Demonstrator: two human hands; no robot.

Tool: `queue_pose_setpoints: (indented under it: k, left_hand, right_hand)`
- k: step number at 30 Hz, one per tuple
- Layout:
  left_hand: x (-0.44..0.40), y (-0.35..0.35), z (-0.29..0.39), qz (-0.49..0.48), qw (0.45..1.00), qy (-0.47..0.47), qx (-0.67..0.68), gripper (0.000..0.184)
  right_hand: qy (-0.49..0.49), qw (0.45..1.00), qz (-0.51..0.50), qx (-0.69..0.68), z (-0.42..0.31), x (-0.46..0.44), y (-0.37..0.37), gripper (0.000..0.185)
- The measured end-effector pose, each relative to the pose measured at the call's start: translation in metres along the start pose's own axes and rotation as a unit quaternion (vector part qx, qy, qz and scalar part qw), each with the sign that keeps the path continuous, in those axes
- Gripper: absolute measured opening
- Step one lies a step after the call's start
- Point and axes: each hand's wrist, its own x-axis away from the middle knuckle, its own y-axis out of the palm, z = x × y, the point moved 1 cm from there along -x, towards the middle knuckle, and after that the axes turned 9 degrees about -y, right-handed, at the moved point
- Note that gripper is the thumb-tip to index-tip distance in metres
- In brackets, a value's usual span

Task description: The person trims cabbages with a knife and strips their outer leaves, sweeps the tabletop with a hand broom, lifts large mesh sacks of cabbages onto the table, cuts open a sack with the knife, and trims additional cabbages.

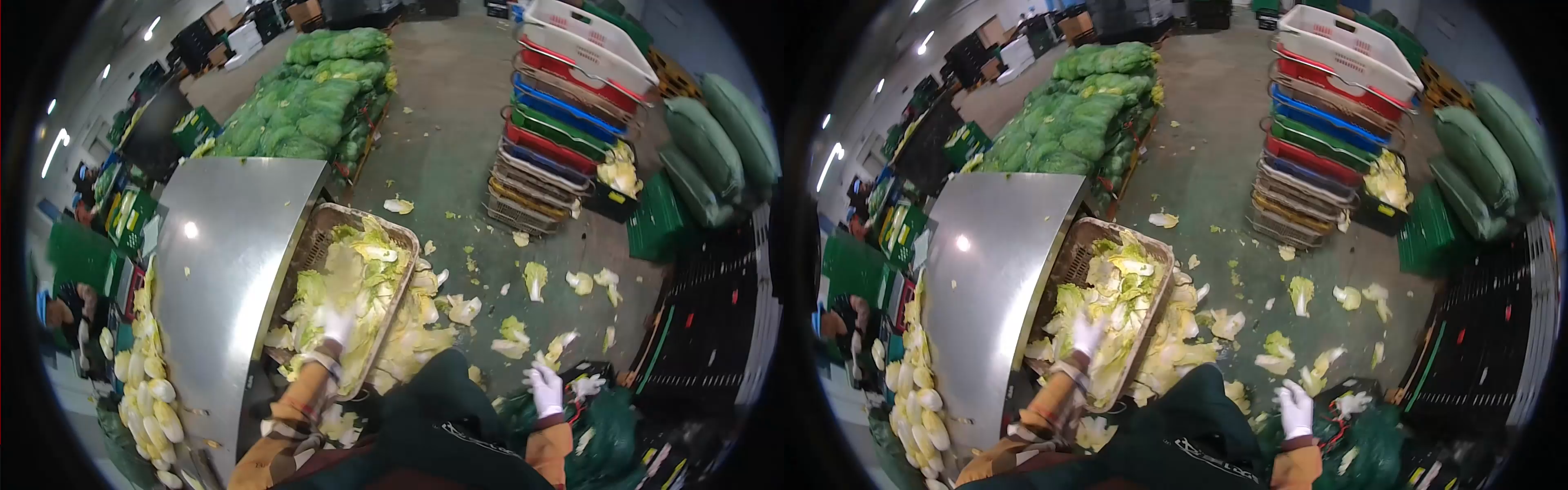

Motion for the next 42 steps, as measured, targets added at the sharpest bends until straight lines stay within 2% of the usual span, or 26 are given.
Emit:
queue_pose_setpoints:
  k: [2, 3, 5, 6, 7, 9, 10, 11, 13, 15, 17, 18, 19, 21, 22, 25, 29, 30, 32, 33, 35, 37, 39, 40, 42]
  left_hand:
    - [-0.073, -0.041, -0.006, 0.177, 0.969, 0.106, -0.133, 0.078]
    - [-0.090, -0.064, 0.019, 0.210, 0.964, 0.060, -0.149, 0.078]
    - [-0.151, -0.100, 0.006, 0.298, 0.935, 0.038, -0.188, 0.074]
    - [-0.180, -0.119, -0.003, 0.309, 0.924, 0.016, -0.223, 0.072]
    - [-0.209, -0.136, -0.015, 0.319, 0.913, -0.006, -0.255, 0.069]
    - [-0.263, -0.147, -0.060, 0.254, 0.952, -0.157, -0.071, 0.067]
    - [-0.317, -0.147, -0.141, 0.190, 0.936, -0.240, -0.172, 0.069]
    - [-0.296, -0.135, -0.097, 0.160, 0.889, -0.249, -0.349, 0.071]
    - [-0.242, -0.104, 0.002, 0.224, 0.849, -0.279, -0.389, 0.072]
    - [-0.242, -0.100, 0.010, 0.243, 0.842, -0.272, -0.397, 0.076]
    - [-0.245, -0.099, 0.023, 0.234, 0.834, -0.309, -0.392, 0.077]
    - [-0.250, -0.101, 0.030, 0.221, 0.831, -0.333, -0.387, 0.078]
    - [-0.256, -0.105, 0.038, 0.209, 0.828, -0.354, -0.381, 0.079]
    - [-0.265, -0.108, 0.038, 0.213, 0.831, -0.367, -0.360, 0.079]
    - [-0.269, -0.109, 0.034, 0.217, 0.829, -0.354, -0.375, 0.078]
    - [-0.269, -0.107, 0.029, 0.239, 0.821, -0.308, -0.417, 0.076]
    - [-0.270, -0.105, 0.038, 0.253, 0.826, -0.346, -0.365, 0.075]
    - [-0.272, -0.105, 0.035, 0.254, 0.824, -0.349, -0.368, 0.074]
    - [-0.274, -0.101, 0.028, 0.264, 0.817, -0.364, -0.361, 0.074]
    - [-0.274, -0.091, 0.033, 0.272, 0.800, -0.410, -0.343, 0.074]
    - [-0.288, -0.079, 0.042, 0.294, 0.761, -0.491, -0.305, 0.072]
    - [-0.298, -0.074, 0.033, 0.280, 0.739, -0.527, -0.312, 0.070]
    - [-0.305, -0.074, 0.026, 0.272, 0.729, -0.544, -0.315, 0.068]
    - [-0.307, -0.075, 0.024, 0.289, 0.717, -0.557, -0.304, 0.070]
    - [-0.313, -0.089, 0.021, 0.228, 0.724, -0.604, -0.243, 0.074]
  right_hand:
    - [-0.028, 0.997, -0.046, 0.053, -0.036, -0.036, 0.030, 0.034]
    - [-0.056, 0.994, -0.067, 0.061, -0.054, -0.052, 0.044, 0.034]
    - [-0.094, 0.989, -0.097, 0.053, -0.075, -0.090, 0.069, 0.037]
    - [-0.089, 0.983, -0.115, 0.113, -0.090, -0.107, 0.079, 0.038]
    - [-0.079, 0.989, -0.120, 0.038, -0.101, -0.123, 0.091, 0.037]
    - [-0.103, 0.979, -0.141, 0.102, -0.087, -0.170, 0.102, 0.036]
    - [-0.113, 0.977, -0.145, 0.111, -0.073, -0.196, 0.106, 0.036]
    - [-0.099, 0.965, -0.176, 0.167, -0.074, -0.218, 0.109, 0.038]
    - [-0.168, 0.888, -0.243, 0.353, -0.138, -0.242, 0.130, 0.036]
    - [-0.135, 0.924, -0.262, 0.244, -0.145, -0.284, 0.143, 0.030]
    - [-0.124, 0.929, -0.271, 0.221, -0.194, -0.315, 0.166, 0.029]
    - [-0.104, 0.950, -0.237, 0.178, -0.200, -0.333, 0.177, 0.029]
    - [-0.114, 0.943, -0.239, 0.204, -0.211, -0.350, 0.185, 0.033]
    - [-0.080, 0.949, -0.254, 0.171, -0.232, -0.380, 0.205, 0.036]
    - [-0.120, 0.932, -0.287, 0.185, -0.217, -0.409, 0.206, 0.040]
    - [-0.164, 0.881, -0.339, 0.286, -0.234, -0.467, 0.230, 0.041]
    - [-0.195, 0.844, -0.394, 0.309, -0.276, -0.545, 0.283, 0.043]
    - [-0.259, 0.807, -0.414, 0.332, -0.287, -0.567, 0.298, 0.040]
    - [-0.180, 0.829, -0.439, 0.296, -0.309, -0.612, 0.333, 0.040]
    - [-0.160, 0.834, -0.453, 0.272, -0.326, -0.633, 0.353, 0.040]
    - [-0.199, 0.836, -0.447, 0.247, -0.355, -0.680, 0.388, 0.040]
    - [-0.211, 0.849, -0.449, 0.183, -0.380, -0.718, 0.421, 0.038]
    - [-0.137, 0.877, -0.431, 0.159, -0.412, -0.743, 0.456, 0.037]
    - [-0.120, 0.876, -0.440, 0.157, -0.421, -0.755, 0.474, 0.036]
    - [-0.071, 0.861, -0.477, 0.159, -0.430, -0.778, 0.508, 0.036]
